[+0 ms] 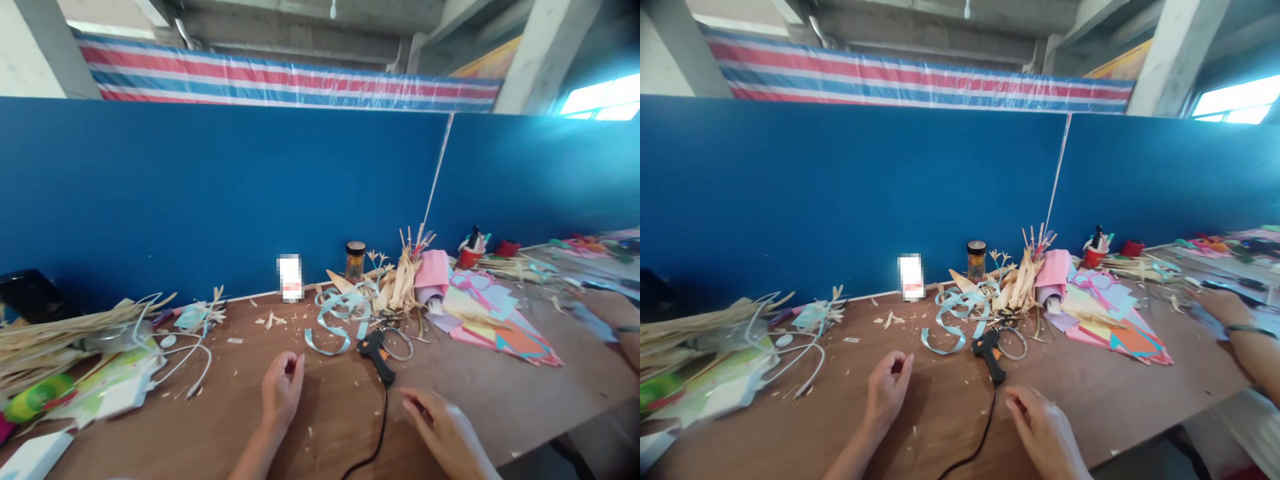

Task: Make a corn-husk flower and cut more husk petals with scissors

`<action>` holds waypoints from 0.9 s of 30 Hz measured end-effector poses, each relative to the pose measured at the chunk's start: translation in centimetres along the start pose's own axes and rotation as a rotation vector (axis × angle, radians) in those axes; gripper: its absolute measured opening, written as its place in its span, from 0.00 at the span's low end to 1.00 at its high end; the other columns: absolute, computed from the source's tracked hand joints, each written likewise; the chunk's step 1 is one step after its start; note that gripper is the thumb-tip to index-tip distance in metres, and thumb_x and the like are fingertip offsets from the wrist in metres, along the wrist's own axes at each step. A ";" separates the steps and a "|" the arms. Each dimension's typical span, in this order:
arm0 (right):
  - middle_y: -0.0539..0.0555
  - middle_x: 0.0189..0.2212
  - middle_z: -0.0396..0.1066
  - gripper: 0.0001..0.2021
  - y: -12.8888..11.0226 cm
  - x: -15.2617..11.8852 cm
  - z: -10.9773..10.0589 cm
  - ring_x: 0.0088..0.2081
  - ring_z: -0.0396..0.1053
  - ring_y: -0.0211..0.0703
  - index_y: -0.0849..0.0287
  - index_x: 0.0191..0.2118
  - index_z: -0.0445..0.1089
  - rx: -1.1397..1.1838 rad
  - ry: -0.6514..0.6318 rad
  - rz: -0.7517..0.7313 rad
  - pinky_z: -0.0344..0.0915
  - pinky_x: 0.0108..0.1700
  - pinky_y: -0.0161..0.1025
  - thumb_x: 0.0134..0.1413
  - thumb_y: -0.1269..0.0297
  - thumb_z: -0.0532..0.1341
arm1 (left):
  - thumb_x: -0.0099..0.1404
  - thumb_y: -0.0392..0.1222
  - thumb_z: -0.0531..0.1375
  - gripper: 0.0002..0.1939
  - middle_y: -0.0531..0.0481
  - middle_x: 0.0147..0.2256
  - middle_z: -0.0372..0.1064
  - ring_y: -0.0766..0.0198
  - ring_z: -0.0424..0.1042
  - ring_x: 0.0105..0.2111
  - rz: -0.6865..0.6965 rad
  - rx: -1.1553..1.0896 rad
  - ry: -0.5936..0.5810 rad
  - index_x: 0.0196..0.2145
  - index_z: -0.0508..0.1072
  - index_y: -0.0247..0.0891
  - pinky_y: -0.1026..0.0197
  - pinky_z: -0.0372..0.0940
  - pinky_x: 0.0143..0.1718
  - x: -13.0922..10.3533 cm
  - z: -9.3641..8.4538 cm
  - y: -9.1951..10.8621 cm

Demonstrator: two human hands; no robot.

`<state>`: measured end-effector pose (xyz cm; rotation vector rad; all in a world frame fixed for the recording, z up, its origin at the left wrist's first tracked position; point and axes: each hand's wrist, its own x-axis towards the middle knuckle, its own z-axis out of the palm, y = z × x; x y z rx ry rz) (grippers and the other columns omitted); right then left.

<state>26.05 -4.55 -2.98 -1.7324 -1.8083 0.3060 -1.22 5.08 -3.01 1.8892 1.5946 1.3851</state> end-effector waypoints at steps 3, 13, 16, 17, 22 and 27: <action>0.53 0.33 0.72 0.12 -1.8 0.5 0.5 0.34 0.70 0.41 0.53 0.39 0.67 0.036 -0.011 -0.022 0.65 0.35 0.34 0.55 0.62 0.49 | 0.61 0.42 0.48 0.11 0.55 0.20 0.56 0.68 0.58 0.22 0.013 -0.060 -0.060 0.22 0.58 0.39 0.67 0.56 0.25 -0.6 0.2 0.5; 0.59 0.38 0.65 0.15 -3.6 4.9 3.4 0.31 0.70 0.45 0.59 0.45 0.61 -0.439 0.015 0.146 0.62 0.28 0.36 0.51 0.62 0.53 | 0.57 0.35 0.48 0.04 0.49 0.27 0.61 0.65 0.62 0.29 0.183 -0.197 -0.273 0.25 0.56 0.39 0.64 0.59 0.32 -2.0 -1.0 3.5; 0.57 0.34 0.66 0.13 -2.4 5.5 3.7 0.29 0.70 0.44 0.60 0.43 0.61 -0.481 -0.031 0.163 0.61 0.26 0.35 0.51 0.65 0.53 | 0.57 0.35 0.49 0.04 0.48 0.28 0.62 0.64 0.63 0.29 0.184 -0.234 -0.308 0.25 0.56 0.40 0.63 0.59 0.33 -2.4 -1.7 4.9; 0.56 0.34 0.66 0.12 -2.1 5.4 3.6 0.29 0.70 0.44 0.60 0.43 0.61 -0.473 -0.029 0.144 0.61 0.27 0.35 0.51 0.65 0.52 | 0.57 0.36 0.49 0.04 0.48 0.28 0.62 0.64 0.63 0.30 0.176 -0.254 -0.317 0.25 0.57 0.40 0.62 0.59 0.33 -2.5 -2.0 5.4; 0.57 0.36 0.66 0.11 0.0 4.5 1.6 0.31 0.69 0.44 0.59 0.42 0.60 -0.403 0.145 0.080 0.62 0.30 0.36 0.54 0.63 0.49 | 0.58 0.39 0.49 0.07 0.49 0.25 0.61 0.65 0.61 0.26 -0.014 -0.547 -0.320 0.22 0.56 0.39 0.62 0.59 0.29 -3.1 -2.8 7.2; 0.57 0.36 0.66 0.11 3.0 4.5 0.0 0.32 0.69 0.45 0.59 0.42 0.60 -0.442 0.103 0.058 0.63 0.30 0.38 0.54 0.63 0.49 | 0.54 0.41 0.51 0.09 0.52 0.23 0.59 0.69 0.58 0.22 -0.367 -0.991 -0.312 0.21 0.55 0.38 0.64 0.57 0.26 -3.3 -2.0 7.5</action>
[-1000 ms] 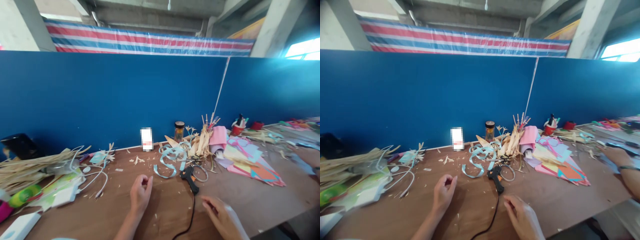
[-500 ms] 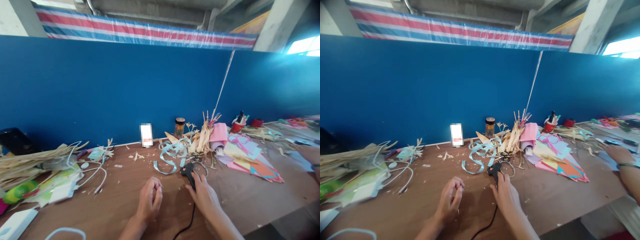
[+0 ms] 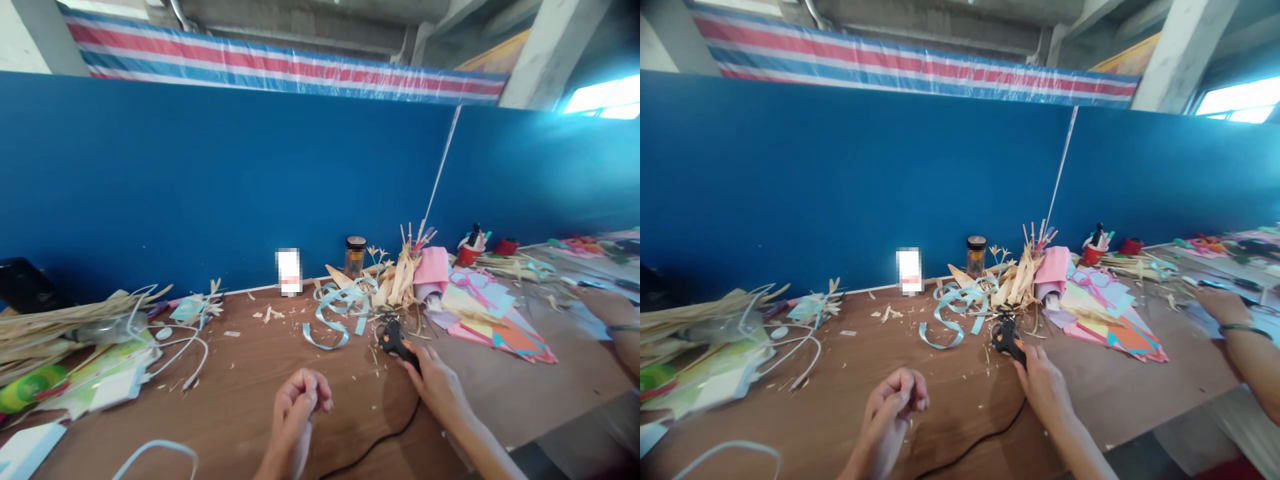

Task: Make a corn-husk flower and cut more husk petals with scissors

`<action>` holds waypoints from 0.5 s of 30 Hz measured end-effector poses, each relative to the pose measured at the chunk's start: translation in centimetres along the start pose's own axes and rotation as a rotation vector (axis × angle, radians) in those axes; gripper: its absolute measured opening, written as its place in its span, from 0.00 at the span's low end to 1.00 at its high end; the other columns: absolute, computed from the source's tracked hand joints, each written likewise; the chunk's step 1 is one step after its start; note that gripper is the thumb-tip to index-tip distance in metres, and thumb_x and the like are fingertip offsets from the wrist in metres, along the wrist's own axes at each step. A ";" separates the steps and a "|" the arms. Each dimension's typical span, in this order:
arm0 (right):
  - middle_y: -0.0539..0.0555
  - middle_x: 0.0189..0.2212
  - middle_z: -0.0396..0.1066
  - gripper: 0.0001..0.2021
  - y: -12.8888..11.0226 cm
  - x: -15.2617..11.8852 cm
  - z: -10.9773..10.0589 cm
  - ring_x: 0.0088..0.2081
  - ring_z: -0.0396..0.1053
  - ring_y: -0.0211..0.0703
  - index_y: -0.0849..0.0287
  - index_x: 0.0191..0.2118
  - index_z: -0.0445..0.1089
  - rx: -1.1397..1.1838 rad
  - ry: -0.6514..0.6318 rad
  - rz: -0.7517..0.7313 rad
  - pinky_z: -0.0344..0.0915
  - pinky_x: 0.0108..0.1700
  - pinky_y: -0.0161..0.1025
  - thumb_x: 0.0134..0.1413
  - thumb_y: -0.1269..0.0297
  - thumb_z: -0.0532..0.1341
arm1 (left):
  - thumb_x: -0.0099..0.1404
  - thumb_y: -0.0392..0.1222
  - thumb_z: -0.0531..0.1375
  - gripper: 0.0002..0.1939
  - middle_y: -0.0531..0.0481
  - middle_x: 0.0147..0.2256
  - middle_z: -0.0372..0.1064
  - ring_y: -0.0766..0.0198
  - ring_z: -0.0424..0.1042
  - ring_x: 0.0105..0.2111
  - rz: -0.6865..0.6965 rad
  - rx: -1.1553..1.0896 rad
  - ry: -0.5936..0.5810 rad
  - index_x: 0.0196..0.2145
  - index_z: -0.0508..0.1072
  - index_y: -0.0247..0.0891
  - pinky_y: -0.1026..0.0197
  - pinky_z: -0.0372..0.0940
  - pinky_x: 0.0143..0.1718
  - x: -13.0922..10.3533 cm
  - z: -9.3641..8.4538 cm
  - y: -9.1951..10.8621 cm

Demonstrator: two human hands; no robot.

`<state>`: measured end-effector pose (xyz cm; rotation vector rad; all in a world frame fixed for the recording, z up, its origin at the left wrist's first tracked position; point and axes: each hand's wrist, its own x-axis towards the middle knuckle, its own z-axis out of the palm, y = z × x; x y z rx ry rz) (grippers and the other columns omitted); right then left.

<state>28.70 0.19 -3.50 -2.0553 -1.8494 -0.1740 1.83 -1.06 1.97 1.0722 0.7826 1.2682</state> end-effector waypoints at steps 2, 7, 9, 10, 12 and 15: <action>0.57 0.37 0.65 0.11 0.7 0.3 0.4 0.33 0.69 0.45 0.60 0.42 0.60 -0.002 -0.032 -0.017 0.63 0.31 0.38 0.54 0.64 0.49 | 0.53 0.42 0.52 0.09 0.52 0.23 0.59 0.70 0.57 0.21 -0.058 -0.116 0.011 0.21 0.54 0.38 0.64 0.57 0.26 0.1 0.2 -0.3; 0.57 0.37 0.66 0.12 1.3 0.4 1.1 0.33 0.69 0.45 0.59 0.42 0.61 -0.003 -0.034 -0.023 0.63 0.31 0.37 0.53 0.62 0.49 | 0.51 0.41 0.52 0.07 0.51 0.24 0.59 0.70 0.58 0.22 -0.101 -0.205 0.009 0.21 0.55 0.38 0.63 0.58 0.27 -0.2 0.5 0.1; 0.56 0.37 0.66 0.12 1.5 0.3 1.1 0.32 0.69 0.45 0.59 0.43 0.61 -0.019 -0.030 -0.011 0.63 0.30 0.37 0.53 0.62 0.49 | 0.51 0.41 0.52 0.07 0.51 0.24 0.59 0.69 0.59 0.22 -0.107 -0.191 0.019 0.21 0.55 0.38 0.62 0.59 0.28 -0.3 0.6 0.4; 0.56 0.37 0.66 0.13 1.6 0.3 1.1 0.31 0.69 0.45 0.59 0.43 0.61 -0.030 -0.028 -0.004 0.63 0.30 0.37 0.53 0.62 0.49 | 0.50 0.40 0.52 0.07 0.51 0.24 0.59 0.69 0.59 0.22 -0.106 -0.186 0.018 0.21 0.55 0.38 0.62 0.59 0.28 -0.3 0.7 0.4; 0.56 0.37 0.66 0.13 1.9 0.1 1.1 0.30 0.70 0.44 0.58 0.44 0.60 -0.047 -0.026 0.006 0.62 0.29 0.37 0.53 0.61 0.49 | 0.50 0.40 0.52 0.07 0.50 0.24 0.60 0.69 0.60 0.23 -0.095 -0.200 0.001 0.21 0.56 0.37 0.62 0.59 0.28 -0.4 0.7 0.5; 0.55 0.37 0.67 0.13 2.6 -0.1 1.2 0.30 0.69 0.44 0.57 0.44 0.60 -0.063 -0.013 0.011 0.62 0.28 0.36 0.53 0.61 0.49 | 0.49 0.38 0.54 0.05 0.50 0.24 0.61 0.69 0.60 0.23 -0.092 -0.247 -0.006 0.22 0.58 0.36 0.62 0.58 0.28 -0.4 0.7 0.4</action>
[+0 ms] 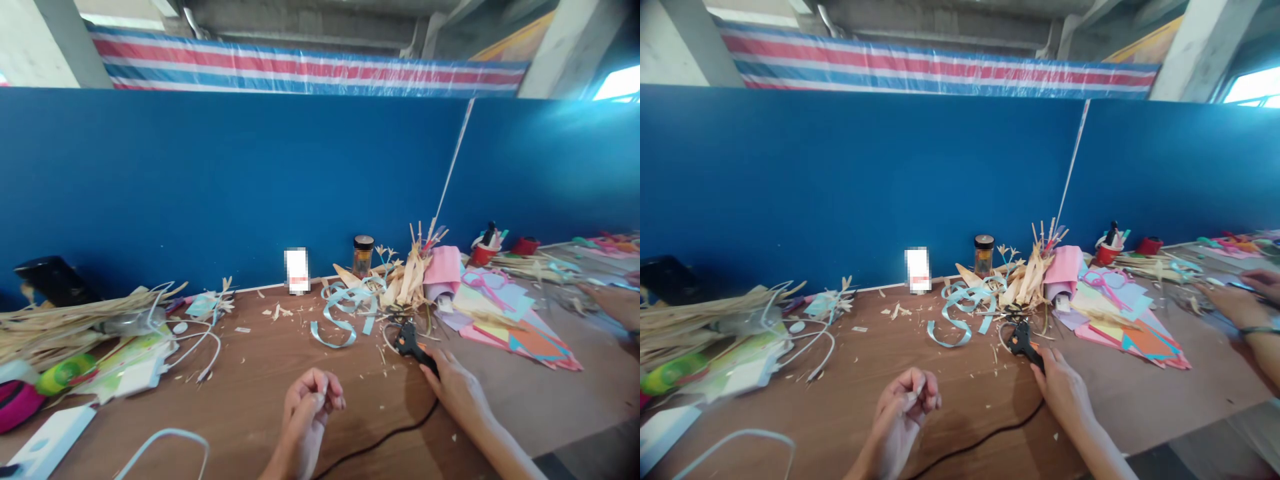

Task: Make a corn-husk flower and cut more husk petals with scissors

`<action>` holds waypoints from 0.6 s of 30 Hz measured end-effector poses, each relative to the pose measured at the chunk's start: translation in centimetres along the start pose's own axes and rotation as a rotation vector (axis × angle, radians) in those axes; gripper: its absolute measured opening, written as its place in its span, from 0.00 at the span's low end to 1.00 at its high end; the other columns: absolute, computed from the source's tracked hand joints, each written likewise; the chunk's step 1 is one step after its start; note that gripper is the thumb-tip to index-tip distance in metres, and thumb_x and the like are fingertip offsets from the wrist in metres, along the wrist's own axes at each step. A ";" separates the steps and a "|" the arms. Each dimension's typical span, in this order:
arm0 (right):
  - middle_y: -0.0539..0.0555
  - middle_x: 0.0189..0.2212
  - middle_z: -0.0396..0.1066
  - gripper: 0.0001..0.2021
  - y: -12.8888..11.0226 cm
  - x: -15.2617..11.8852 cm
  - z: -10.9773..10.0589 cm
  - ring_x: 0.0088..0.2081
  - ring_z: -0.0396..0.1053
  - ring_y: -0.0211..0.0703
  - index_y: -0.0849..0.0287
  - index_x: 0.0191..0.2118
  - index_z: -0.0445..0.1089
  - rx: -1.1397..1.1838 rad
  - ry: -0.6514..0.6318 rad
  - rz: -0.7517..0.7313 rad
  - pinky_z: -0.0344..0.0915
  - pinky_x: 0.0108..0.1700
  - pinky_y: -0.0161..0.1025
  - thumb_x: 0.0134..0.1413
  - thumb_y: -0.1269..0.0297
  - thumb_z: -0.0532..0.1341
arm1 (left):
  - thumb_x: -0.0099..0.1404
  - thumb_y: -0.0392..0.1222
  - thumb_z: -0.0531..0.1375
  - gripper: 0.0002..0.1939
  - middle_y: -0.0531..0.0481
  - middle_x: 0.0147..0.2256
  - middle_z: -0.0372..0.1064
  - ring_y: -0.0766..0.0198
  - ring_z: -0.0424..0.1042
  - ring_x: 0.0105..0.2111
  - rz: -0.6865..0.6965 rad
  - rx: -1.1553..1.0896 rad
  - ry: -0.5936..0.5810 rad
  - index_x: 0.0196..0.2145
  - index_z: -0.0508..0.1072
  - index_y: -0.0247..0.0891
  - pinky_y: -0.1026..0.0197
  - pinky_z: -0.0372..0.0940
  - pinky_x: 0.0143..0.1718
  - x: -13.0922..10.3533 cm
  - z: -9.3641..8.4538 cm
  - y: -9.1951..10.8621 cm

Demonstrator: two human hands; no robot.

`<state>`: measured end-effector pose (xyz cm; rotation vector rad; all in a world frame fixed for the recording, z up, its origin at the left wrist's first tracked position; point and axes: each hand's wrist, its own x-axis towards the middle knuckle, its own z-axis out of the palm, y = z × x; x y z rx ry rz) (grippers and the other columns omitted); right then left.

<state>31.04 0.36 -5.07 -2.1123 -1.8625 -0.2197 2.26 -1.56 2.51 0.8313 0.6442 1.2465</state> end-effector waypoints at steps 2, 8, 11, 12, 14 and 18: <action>0.56 0.36 0.67 0.13 0.5 -0.2 0.0 0.30 0.69 0.44 0.58 0.44 0.60 -0.011 0.021 0.002 0.62 0.28 0.37 0.54 0.61 0.50 | 0.47 0.37 0.55 0.05 0.50 0.24 0.61 0.69 0.59 0.22 -0.021 -0.029 0.004 0.24 0.61 0.36 0.62 0.58 0.28 0.0 0.1 0.0; 0.55 0.35 0.67 0.12 1.3 -0.7 -0.2 0.29 0.69 0.44 0.58 0.40 0.61 0.047 0.110 0.021 0.62 0.28 0.37 0.54 0.58 0.49 | 0.49 0.31 0.52 0.02 0.52 0.22 0.59 0.69 0.57 0.22 -0.082 -0.232 -0.046 0.23 0.61 0.36 0.62 0.55 0.29 0.0 0.7 0.3; 0.55 0.35 0.67 0.12 1.2 -0.7 -0.5 0.30 0.69 0.44 0.57 0.40 0.61 0.107 0.133 0.044 0.63 0.29 0.37 0.53 0.57 0.49 | 0.51 0.32 0.51 0.02 0.52 0.22 0.57 0.69 0.55 0.21 -0.114 -0.383 -0.111 0.23 0.61 0.35 0.62 0.54 0.28 0.0 1.0 0.5; 0.55 0.35 0.67 0.12 1.1 -0.6 -0.6 0.31 0.69 0.44 0.57 0.40 0.61 0.122 0.140 0.046 0.63 0.30 0.37 0.53 0.57 0.49 | 0.53 0.34 0.51 0.03 0.52 0.22 0.57 0.69 0.55 0.21 -0.122 -0.420 -0.128 0.22 0.61 0.35 0.62 0.53 0.28 0.0 1.0 0.5; 0.55 0.36 0.67 0.12 0.8 -0.4 -0.8 0.31 0.69 0.44 0.57 0.40 0.61 0.144 0.152 0.042 0.63 0.30 0.37 0.53 0.57 0.49 | 0.56 0.37 0.50 0.06 0.51 0.22 0.56 0.69 0.54 0.21 -0.138 -0.472 -0.143 0.23 0.61 0.35 0.61 0.53 0.28 -0.1 1.2 0.6; 0.55 0.35 0.67 0.13 0.4 -0.2 -1.2 0.30 0.69 0.44 0.57 0.41 0.61 0.158 0.158 0.037 0.63 0.29 0.37 0.53 0.57 0.50 | 0.60 0.39 0.48 0.10 0.52 0.22 0.55 0.70 0.52 0.21 -0.165 -0.505 -0.111 0.23 0.61 0.35 0.62 0.52 0.27 -0.4 1.6 0.7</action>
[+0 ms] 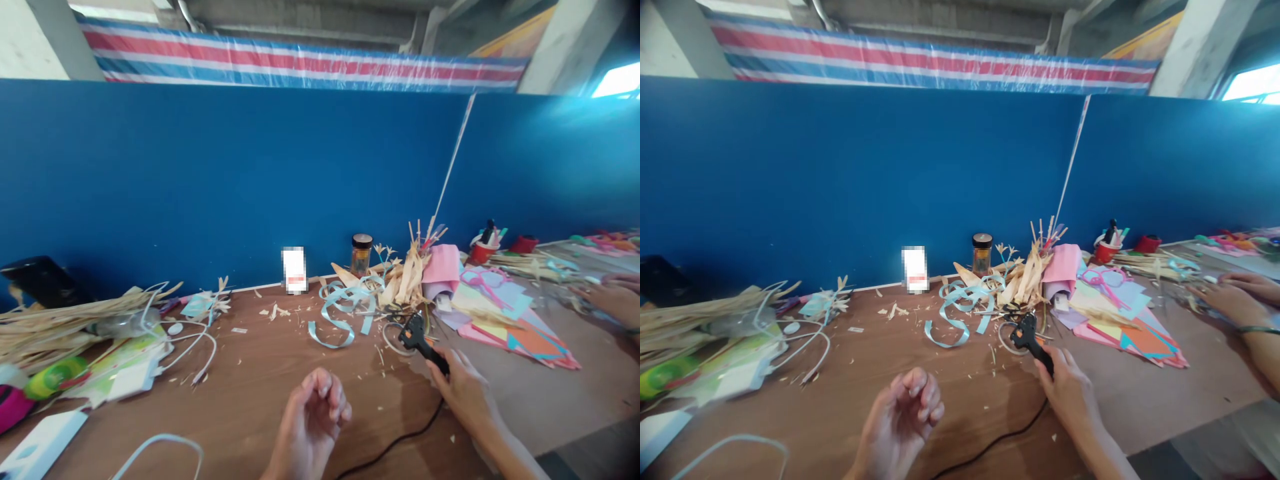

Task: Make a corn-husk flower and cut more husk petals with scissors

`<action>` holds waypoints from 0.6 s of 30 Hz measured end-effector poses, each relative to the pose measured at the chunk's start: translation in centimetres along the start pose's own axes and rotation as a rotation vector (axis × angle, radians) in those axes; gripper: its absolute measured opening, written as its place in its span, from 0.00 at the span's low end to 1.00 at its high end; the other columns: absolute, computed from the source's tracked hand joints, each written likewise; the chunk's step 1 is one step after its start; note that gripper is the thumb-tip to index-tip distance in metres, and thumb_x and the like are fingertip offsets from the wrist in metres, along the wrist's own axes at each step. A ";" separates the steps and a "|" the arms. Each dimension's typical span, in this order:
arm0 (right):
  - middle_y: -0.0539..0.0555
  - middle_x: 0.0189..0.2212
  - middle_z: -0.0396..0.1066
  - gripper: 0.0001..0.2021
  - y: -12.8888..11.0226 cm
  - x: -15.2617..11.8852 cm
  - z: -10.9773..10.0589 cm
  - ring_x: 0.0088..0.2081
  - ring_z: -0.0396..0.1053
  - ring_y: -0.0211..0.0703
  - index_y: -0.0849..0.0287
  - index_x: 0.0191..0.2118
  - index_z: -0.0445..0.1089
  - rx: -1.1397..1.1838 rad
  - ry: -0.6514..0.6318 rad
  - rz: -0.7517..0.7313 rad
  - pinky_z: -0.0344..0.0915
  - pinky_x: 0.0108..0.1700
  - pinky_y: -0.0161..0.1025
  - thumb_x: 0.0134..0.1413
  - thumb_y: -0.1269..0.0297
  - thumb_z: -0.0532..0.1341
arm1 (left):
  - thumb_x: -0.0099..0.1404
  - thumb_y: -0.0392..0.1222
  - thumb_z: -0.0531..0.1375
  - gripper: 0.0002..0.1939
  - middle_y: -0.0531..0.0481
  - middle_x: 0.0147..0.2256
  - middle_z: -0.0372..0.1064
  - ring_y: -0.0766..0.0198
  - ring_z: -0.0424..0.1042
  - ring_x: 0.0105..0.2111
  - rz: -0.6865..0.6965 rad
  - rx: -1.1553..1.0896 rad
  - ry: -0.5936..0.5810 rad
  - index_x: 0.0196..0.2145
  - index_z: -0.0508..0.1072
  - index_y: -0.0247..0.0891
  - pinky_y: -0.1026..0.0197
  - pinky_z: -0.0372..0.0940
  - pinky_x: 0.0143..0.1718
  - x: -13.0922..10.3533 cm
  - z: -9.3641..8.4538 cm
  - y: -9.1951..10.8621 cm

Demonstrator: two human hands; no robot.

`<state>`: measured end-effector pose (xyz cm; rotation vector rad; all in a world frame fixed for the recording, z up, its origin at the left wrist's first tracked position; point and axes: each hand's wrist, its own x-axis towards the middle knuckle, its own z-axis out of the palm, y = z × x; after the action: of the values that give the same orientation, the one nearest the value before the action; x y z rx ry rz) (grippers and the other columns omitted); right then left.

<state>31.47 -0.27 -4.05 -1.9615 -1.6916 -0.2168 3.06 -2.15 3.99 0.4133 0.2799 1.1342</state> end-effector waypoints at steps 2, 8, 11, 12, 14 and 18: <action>0.55 0.35 0.67 0.13 -0.1 0.0 -0.1 0.30 0.69 0.43 0.57 0.41 0.61 0.005 0.001 0.001 0.63 0.30 0.37 0.53 0.57 0.50 | 0.59 0.36 0.49 0.09 0.52 0.22 0.55 0.71 0.52 0.20 -0.003 -0.002 0.006 0.22 0.61 0.35 0.63 0.52 0.27 0.0 0.0 -0.1; 0.54 0.35 0.68 0.13 0.0 -0.2 0.0 0.31 0.68 0.43 0.58 0.41 0.62 0.005 0.010 0.001 0.63 0.30 0.36 0.53 0.57 0.50 | 0.52 0.32 0.53 0.02 0.51 0.23 0.56 0.70 0.53 0.21 0.013 -0.013 -0.044 0.23 0.62 0.35 0.62 0.52 0.28 0.3 -0.4 -0.2; 0.55 0.35 0.68 0.13 0.1 -0.2 0.2 0.30 0.68 0.43 0.57 0.41 0.62 0.006 0.011 0.007 0.63 0.30 0.36 0.52 0.57 0.50 | 0.51 0.30 0.52 0.03 0.51 0.23 0.56 0.70 0.53 0.21 0.008 -0.012 -0.037 0.23 0.62 0.35 0.62 0.52 0.28 0.3 -0.4 -0.2; 0.55 0.35 0.68 0.13 0.2 -0.2 0.2 0.31 0.69 0.43 0.57 0.41 0.62 0.006 0.014 0.008 0.63 0.30 0.36 0.52 0.57 0.50 | 0.51 0.31 0.53 0.02 0.51 0.23 0.56 0.70 0.53 0.21 0.006 -0.013 -0.041 0.23 0.62 0.35 0.62 0.52 0.28 0.3 -0.4 -0.2; 0.55 0.34 0.68 0.13 0.1 -0.2 0.2 0.31 0.69 0.44 0.57 0.40 0.63 0.002 0.018 0.014 0.63 0.30 0.37 0.52 0.57 0.50 | 0.52 0.34 0.54 0.02 0.52 0.23 0.56 0.70 0.53 0.21 0.003 -0.014 -0.048 0.24 0.62 0.35 0.62 0.52 0.28 0.3 -0.3 -0.2; 0.55 0.34 0.68 0.13 0.2 -0.2 0.1 0.31 0.69 0.44 0.58 0.41 0.62 0.015 0.001 0.019 0.63 0.29 0.37 0.52 0.58 0.50 | 0.56 0.38 0.54 0.06 0.53 0.22 0.55 0.72 0.52 0.20 0.001 0.020 0.001 0.24 0.63 0.35 0.63 0.52 0.26 0.4 -0.2 -0.4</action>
<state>31.58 -0.43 -4.24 -1.9656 -1.6688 -0.1979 3.46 -1.86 3.59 0.4307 0.2920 1.1335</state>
